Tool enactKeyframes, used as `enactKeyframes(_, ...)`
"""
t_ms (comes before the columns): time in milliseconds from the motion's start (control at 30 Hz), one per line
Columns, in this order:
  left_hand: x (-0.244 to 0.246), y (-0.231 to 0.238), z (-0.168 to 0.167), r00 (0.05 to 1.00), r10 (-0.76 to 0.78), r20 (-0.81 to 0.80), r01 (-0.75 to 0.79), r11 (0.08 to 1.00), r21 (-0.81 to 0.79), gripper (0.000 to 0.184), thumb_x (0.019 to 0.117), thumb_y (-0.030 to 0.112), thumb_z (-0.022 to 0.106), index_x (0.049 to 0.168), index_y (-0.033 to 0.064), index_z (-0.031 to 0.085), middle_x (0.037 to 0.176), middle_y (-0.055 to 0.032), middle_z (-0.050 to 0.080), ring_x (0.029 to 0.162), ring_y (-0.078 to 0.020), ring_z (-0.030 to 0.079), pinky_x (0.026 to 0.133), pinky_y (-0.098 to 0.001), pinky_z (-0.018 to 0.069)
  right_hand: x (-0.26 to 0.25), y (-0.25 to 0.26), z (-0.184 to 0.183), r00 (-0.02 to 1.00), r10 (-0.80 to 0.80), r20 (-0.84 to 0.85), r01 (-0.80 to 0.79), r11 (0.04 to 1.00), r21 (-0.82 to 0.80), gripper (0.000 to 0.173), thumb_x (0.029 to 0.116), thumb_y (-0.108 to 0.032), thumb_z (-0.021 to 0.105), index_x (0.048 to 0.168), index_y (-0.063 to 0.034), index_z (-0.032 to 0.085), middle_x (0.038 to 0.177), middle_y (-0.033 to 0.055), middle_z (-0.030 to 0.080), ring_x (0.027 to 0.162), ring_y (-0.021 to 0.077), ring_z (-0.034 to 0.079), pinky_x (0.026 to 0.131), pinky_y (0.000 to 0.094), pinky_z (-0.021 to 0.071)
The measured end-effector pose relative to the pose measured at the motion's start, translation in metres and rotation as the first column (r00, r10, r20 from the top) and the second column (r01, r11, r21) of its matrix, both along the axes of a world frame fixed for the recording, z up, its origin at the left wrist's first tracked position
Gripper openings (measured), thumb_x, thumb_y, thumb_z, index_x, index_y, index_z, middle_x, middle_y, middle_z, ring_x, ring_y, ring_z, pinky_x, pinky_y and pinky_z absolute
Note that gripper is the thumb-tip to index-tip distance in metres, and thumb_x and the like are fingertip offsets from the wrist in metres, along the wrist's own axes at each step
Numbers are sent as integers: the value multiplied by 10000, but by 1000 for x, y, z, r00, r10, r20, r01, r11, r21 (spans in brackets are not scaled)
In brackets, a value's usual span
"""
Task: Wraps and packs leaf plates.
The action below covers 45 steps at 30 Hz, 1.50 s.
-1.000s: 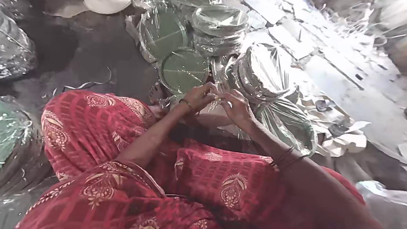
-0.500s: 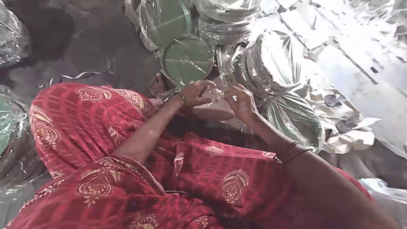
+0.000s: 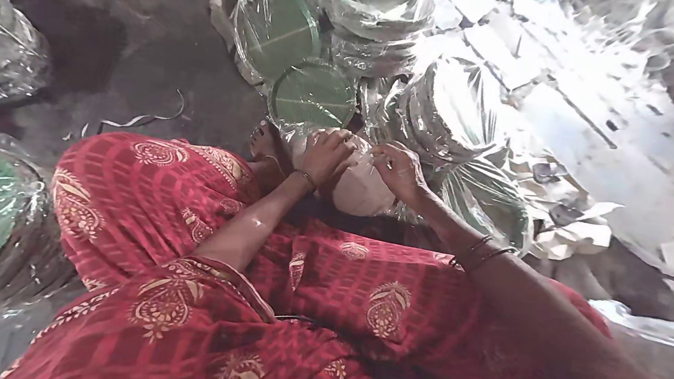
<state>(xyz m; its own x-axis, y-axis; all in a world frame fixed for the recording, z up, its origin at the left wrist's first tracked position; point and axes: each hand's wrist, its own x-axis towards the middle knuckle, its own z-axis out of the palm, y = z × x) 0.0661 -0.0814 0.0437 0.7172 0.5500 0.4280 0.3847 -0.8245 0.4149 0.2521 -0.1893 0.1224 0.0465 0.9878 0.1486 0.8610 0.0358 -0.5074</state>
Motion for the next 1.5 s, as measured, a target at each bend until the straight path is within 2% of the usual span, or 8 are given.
enactKeyframes(100,2,-7,-19,988,-87,128,81,996,46,653,900,555,701,1309,49,652,1464,-175,568,1351,-410,523,1114,-643,369,0,3,-1,998,-68,-6,68,998,-18,201,980,-56,619,1144,26,701,1074,214,696,961,312,697,898,463,568)
enactKeyframes(233,8,-11,-26,972,-84,221,90,996,-14,607,877,475,749,1267,22,648,1452,-204,558,1385,-431,474,1122,-655,335,0,1,1,996,-84,-11,83,996,-44,218,990,-53,587,1159,16,707,1091,211,699,992,307,697,923,465,558)
enactKeyframes(400,12,-5,-3,993,-91,75,97,993,-68,648,819,427,832,1305,46,634,1487,-174,531,1413,-406,446,1110,-652,353,10,-8,-6,998,-31,-54,28,998,-48,216,1013,-84,592,1202,-30,680,1139,200,681,992,325,690,901,515,559)
enactKeyframes(633,24,-21,25,982,-54,-178,37,995,-97,542,888,300,775,1385,147,621,1551,-113,486,1457,-381,401,1168,-643,294,23,-6,-14,997,-48,-58,43,996,-75,233,1014,-80,571,1226,-24,648,1148,203,683,997,327,693,902,508,560)
enactKeyframes(933,24,-14,19,993,-87,-75,81,993,-81,501,876,283,795,1322,107,648,1492,-143,536,1389,-399,471,1111,-642,360,18,-12,-10,991,-63,-116,53,995,-89,241,1027,-117,576,1242,-31,644,1170,199,686,1011,326,695,907,522,558)
enactKeyframes(1100,20,-6,27,980,-138,-140,116,981,-156,642,871,534,757,1346,122,630,1519,-114,510,1418,-379,438,1121,-667,330,31,-10,-37,994,-12,-108,11,1000,-14,263,1047,-155,542,1272,-46,628,1170,190,684,1042,320,680,917,507,549)
enactKeyframes(1267,17,-6,17,981,-117,-153,107,992,-71,551,944,465,699,1398,165,619,1541,-122,498,1394,-395,469,1131,-650,332,9,-9,-14,998,-54,21,55,998,-42,280,1017,-69,568,1279,-7,645,1231,244,658,1132,402,651,993,559,515)
enactKeyframes(1500,18,-18,18,988,-72,-137,66,997,-49,463,958,403,707,1363,186,650,1446,-127,576,1327,-384,524,1082,-633,383,8,-4,-7,996,-76,48,78,995,-53,224,976,-35,611,1183,20,675,1181,231,659,1083,363,663,970,513,537)
